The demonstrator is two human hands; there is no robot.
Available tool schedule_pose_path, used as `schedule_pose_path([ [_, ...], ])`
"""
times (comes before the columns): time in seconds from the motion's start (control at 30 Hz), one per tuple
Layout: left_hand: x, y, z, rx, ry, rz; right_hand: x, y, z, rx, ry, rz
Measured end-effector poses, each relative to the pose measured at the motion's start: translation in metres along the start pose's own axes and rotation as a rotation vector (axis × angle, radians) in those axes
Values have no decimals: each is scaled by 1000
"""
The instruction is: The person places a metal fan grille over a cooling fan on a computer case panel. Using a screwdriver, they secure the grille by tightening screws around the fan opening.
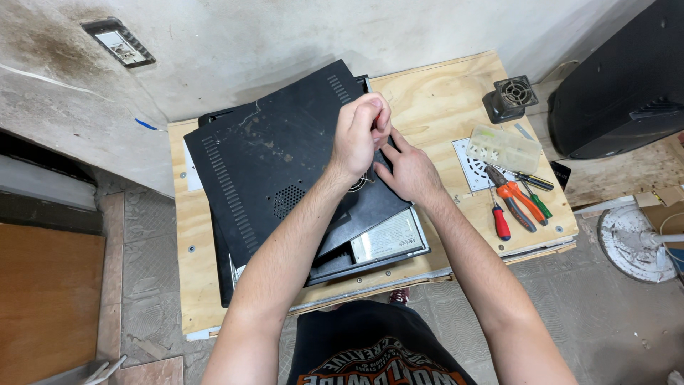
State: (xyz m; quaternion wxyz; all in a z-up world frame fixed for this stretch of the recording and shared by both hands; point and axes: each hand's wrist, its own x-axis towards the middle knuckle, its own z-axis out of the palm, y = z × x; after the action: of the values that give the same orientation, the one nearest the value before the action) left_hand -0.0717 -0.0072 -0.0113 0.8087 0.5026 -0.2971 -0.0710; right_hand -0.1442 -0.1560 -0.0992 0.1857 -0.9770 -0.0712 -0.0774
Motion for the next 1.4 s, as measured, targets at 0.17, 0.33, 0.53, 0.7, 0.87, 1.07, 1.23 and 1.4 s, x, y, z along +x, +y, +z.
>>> schedule_pose_path([
  [0.17, -1, 1, 1, 4, -32, -2, 1, 4, 4, -24, -3, 2],
  [0.33, 8, 2, -6, -62, -172, -51, 1, 0, 1, -24, -22, 8],
  [0.53, 11, -4, -13, -175, -303, -90, 3, 6, 10, -11, -50, 24],
  [0.7, 13, -4, -7, -115, -379, -113, 4, 16, 22, 14, -71, 20],
  [0.87, 12, 8, -8, -9, -167, -64, -4, -20, -23, 2, -56, 9],
  [1.07, 6, 4, 2, 134, -68, 10, -2, -23, -27, 5, -61, 10],
  [1.23, 1, 15, 17, 89, -209, -4, 6, 22, 30, -6, -54, 1],
  [1.4, -19, 40, 24, 367, 110, -46, -3, -28, -30, -9, -65, 27],
])
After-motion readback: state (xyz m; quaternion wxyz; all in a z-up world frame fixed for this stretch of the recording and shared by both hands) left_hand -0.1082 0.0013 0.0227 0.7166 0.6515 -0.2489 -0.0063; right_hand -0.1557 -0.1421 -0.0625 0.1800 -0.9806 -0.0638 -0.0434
